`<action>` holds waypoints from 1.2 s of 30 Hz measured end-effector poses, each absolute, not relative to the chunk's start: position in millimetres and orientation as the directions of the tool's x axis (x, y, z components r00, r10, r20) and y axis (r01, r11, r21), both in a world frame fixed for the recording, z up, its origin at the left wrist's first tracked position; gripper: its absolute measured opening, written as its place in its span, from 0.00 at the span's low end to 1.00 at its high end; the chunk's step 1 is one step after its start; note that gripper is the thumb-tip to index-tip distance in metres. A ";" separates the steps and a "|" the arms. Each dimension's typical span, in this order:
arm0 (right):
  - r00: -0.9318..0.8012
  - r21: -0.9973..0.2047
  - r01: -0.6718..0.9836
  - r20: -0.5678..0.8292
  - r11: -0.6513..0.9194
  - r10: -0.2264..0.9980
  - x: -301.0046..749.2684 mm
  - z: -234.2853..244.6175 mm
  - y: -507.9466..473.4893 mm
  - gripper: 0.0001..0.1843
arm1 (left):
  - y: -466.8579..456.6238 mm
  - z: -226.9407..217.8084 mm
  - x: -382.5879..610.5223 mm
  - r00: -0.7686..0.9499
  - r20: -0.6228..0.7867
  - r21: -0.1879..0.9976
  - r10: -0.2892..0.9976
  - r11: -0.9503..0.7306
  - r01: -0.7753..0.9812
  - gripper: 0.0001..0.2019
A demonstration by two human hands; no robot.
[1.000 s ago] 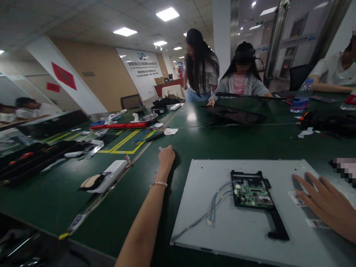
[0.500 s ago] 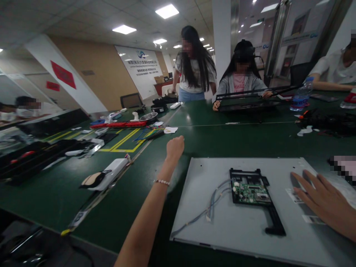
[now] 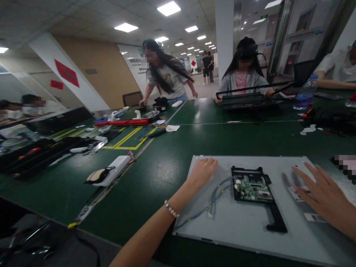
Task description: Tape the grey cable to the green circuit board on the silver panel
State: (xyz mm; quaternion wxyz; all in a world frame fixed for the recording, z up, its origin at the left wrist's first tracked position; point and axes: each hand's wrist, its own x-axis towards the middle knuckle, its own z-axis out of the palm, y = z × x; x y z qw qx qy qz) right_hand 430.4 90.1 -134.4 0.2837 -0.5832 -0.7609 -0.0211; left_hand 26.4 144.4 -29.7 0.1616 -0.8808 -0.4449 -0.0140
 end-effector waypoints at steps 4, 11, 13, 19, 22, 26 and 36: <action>-0.267 -0.369 0.828 0.402 0.423 0.876 396.6 -93.0 97.3 0.29 | 144.4 -31.3 22.7 0.606 0.243 -0.285 0.758 -0.541 0.791 0.04; -0.391 -0.656 0.570 0.314 0.495 0.865 298.4 -37.7 112.1 0.24 | 134.0 -33.7 22.6 0.663 0.372 -0.308 0.650 -0.587 0.748 0.07; -0.426 -0.730 0.461 0.318 0.505 0.847 270.5 -34.5 120.9 0.25 | 134.1 -34.7 21.7 0.666 0.415 -0.298 0.619 -0.599 0.743 0.09; -0.453 -0.852 0.289 0.279 0.436 0.847 220.4 -35.2 138.3 0.20 | 138.7 -40.4 16.3 0.647 0.506 -0.245 0.571 -0.623 0.743 0.11; -0.425 -0.863 0.292 0.270 0.413 0.864 218.9 -37.8 143.9 0.15 | 139.0 -41.7 15.9 0.651 0.491 -0.235 0.579 -0.632 0.739 0.13; -0.390 -0.879 0.280 0.263 0.385 0.882 223.4 -43.1 149.6 0.19 | 137.8 -42.6 17.8 0.635 0.506 -0.203 0.583 -0.635 0.745 0.13; -0.437 -0.904 0.213 0.251 0.371 0.864 218.3 -44.0 152.7 0.08 | 134.8 -37.3 20.6 0.687 0.502 -0.201 0.526 -0.701 0.684 0.10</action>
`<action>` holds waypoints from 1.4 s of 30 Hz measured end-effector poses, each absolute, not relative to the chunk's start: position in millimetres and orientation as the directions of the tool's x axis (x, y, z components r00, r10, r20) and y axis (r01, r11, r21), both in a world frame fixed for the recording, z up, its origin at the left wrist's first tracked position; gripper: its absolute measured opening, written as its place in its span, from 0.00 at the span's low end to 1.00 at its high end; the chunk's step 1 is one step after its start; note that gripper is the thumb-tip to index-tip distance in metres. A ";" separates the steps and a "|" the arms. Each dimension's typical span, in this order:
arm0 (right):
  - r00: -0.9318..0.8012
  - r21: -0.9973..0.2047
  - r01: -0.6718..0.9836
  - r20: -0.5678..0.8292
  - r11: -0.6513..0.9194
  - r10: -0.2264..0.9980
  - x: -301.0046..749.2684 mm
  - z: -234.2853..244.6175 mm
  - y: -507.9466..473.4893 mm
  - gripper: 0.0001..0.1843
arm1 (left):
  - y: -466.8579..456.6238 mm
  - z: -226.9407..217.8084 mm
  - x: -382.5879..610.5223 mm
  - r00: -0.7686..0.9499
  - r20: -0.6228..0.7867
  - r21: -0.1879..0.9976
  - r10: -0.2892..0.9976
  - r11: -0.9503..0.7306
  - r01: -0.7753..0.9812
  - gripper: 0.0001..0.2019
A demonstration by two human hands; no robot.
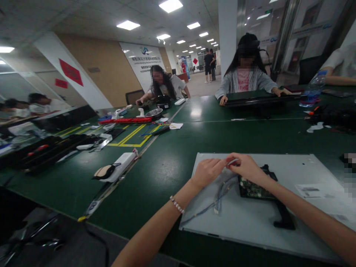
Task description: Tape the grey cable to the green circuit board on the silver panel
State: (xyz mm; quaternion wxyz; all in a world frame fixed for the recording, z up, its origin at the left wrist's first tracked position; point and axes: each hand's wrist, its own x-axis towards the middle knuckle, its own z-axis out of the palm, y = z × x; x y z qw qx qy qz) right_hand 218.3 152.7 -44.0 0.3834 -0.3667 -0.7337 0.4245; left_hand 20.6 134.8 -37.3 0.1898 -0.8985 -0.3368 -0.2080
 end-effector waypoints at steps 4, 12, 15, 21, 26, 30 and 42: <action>-0.425 -0.903 0.231 0.241 0.362 0.872 228.9 -39.1 158.4 0.06 | 137.9 -38.7 19.6 0.707 0.512 -0.239 0.488 -0.710 0.662 0.10; -0.436 -0.860 0.268 0.293 0.434 0.851 241.7 -26.4 164.5 0.13 | 134.8 -38.4 26.6 0.640 0.602 -0.196 0.478 -0.688 0.698 0.10; -0.487 -0.844 0.263 0.302 0.467 0.820 238.2 -25.5 160.8 0.11 | 133.4 -37.2 26.9 0.674 0.585 -0.223 0.452 -0.709 0.669 0.09; -0.506 -0.826 0.294 0.293 0.481 0.811 235.6 -27.8 159.8 0.07 | 137.2 -38.5 23.1 0.707 0.552 -0.246 0.441 -0.724 0.644 0.09; -0.487 -0.821 0.316 0.290 0.476 0.824 240.1 -29.6 164.2 0.05 | 138.1 -38.9 22.0 0.741 0.501 -0.278 0.447 -0.728 0.627 0.10; -0.465 -0.808 0.345 0.294 0.477 0.835 246.4 -26.6 169.1 0.05 | 138.8 -39.9 20.5 0.740 0.501 -0.275 0.449 -0.728 0.628 0.11; -0.439 -0.562 0.664 0.240 0.493 0.866 310.3 -11.2 194.9 0.07 | 137.0 -33.1 23.5 0.812 0.382 -0.322 0.442 -0.759 0.565 0.11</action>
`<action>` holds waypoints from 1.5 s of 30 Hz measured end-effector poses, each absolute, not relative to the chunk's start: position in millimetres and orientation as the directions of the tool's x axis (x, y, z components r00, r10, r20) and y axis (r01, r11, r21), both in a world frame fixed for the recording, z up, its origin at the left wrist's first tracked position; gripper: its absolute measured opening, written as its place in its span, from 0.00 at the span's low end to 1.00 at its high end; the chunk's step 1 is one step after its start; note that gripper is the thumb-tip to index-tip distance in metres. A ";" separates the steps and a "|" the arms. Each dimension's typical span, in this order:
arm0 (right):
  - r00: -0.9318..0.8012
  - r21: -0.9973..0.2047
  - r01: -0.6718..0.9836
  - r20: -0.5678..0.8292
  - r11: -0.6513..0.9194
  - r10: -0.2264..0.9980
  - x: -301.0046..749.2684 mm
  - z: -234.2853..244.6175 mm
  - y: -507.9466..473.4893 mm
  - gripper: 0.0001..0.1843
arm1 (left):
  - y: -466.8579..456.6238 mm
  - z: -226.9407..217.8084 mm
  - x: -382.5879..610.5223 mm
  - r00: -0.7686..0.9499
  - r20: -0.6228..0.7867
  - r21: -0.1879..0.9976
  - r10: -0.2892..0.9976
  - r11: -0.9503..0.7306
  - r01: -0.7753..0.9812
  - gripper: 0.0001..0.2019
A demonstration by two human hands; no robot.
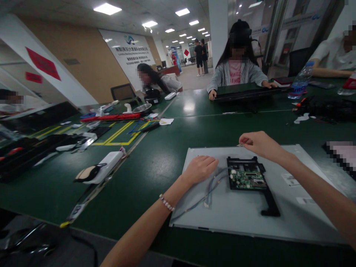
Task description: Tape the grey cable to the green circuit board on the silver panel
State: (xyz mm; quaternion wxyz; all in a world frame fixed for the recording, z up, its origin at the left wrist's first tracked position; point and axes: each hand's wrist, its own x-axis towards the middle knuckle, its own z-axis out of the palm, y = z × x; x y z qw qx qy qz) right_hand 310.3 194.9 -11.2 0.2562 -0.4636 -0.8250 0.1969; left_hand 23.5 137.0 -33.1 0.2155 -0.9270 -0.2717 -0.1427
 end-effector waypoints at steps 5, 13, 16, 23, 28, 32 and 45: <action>-0.480 -0.455 0.739 0.162 0.496 0.862 315.6 -13.2 194.8 0.11 | 135.5 -32.5 25.7 0.795 0.344 -0.252 0.499 -0.767 0.590 0.12; -0.510 -0.319 0.812 0.016 0.488 0.860 316.1 -11.7 190.3 0.07 | 120.2 -13.7 41.7 0.754 0.358 0.035 0.551 -0.815 0.578 0.13; -0.511 -0.254 0.834 -0.026 0.489 0.859 315.5 -7.8 188.4 0.08 | 112.8 -8.8 48.4 0.775 0.308 0.150 0.552 -0.832 0.534 0.17; -0.485 -0.080 0.874 -0.102 0.479 0.868 306.4 5.0 177.1 0.12 | 110.2 -15.1 50.9 0.844 0.194 0.287 0.500 -0.852 0.438 0.27; -0.483 -0.006 0.874 -0.137 0.487 0.865 299.8 9.3 167.3 0.13 | 110.0 -15.7 51.8 0.878 0.089 0.333 0.471 -0.845 0.419 0.29; -0.477 0.019 0.874 -0.150 0.485 0.866 298.2 11.0 164.0 0.14 | 111.4 -16.6 52.4 0.879 0.080 0.360 0.470 -0.836 0.414 0.27; -0.491 -0.010 0.868 -0.179 0.497 0.853 298.6 15.5 158.2 0.13 | 113.8 -20.4 51.9 0.876 0.088 0.401 0.474 -0.822 0.404 0.27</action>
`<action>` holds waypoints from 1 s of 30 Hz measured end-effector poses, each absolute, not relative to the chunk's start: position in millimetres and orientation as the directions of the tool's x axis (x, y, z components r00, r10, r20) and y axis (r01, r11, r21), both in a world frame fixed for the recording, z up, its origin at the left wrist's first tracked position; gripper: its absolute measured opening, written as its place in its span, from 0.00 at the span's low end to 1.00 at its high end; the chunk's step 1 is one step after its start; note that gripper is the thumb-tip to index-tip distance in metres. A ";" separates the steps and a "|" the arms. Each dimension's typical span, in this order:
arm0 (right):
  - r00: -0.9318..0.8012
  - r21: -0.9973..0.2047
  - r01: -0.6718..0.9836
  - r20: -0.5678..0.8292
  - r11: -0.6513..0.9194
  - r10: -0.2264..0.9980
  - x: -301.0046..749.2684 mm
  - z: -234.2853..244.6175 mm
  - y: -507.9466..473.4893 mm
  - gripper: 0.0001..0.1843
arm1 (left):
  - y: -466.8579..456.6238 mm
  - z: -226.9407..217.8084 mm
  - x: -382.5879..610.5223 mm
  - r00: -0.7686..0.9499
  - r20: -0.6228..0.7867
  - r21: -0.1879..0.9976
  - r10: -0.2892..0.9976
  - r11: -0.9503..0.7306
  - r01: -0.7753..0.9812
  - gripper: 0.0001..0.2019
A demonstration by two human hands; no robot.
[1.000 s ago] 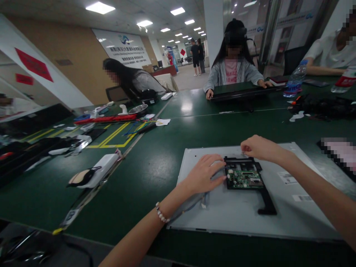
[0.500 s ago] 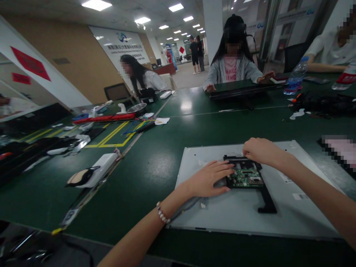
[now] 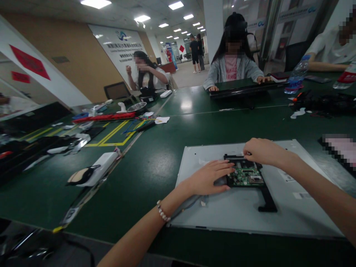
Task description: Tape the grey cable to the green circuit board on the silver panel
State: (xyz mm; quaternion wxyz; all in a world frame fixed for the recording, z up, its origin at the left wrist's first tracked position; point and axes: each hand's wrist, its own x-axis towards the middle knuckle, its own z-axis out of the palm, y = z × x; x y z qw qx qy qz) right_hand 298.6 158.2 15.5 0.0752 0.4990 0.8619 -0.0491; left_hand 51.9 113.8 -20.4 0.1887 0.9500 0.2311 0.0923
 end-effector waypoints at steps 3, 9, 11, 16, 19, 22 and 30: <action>-0.490 -0.024 0.869 -0.178 0.494 0.853 300.0 17.5 158.7 0.16 | 114.2 -18.5 51.4 0.881 0.100 0.432 0.463 -0.818 0.381 0.28; -0.505 -0.059 0.862 -0.168 0.503 0.847 304.3 14.2 164.4 0.14 | 123.9 -12.4 39.0 0.699 0.275 0.473 0.660 -0.726 0.500 0.22; -0.511 -0.069 0.859 -0.164 0.507 0.844 305.0 12.2 165.3 0.13 | 132.1 -13.0 31.2 0.545 0.366 0.460 0.755 -0.655 0.599 0.17; -0.513 -0.078 0.859 -0.149 0.507 0.846 304.9 8.2 165.7 0.11 | 153.3 -18.5 9.8 0.284 0.448 0.411 0.848 -0.477 0.777 0.11; -0.516 -0.082 0.856 -0.138 0.510 0.845 306.2 7.2 166.2 0.11 | 158.2 -21.0 0.9 0.229 0.372 0.388 0.900 -0.375 0.842 0.11; -0.521 -0.080 0.854 -0.126 0.515 0.844 308.9 8.1 167.1 0.11 | 157.5 -21.4 -2.5 0.209 0.217 0.351 0.954 -0.276 0.895 0.11; -0.534 -0.082 0.845 -0.103 0.528 0.839 309.3 13.0 165.2 0.13 | 151.9 -17.0 4.8 0.325 0.043 0.457 0.945 -0.308 0.835 0.18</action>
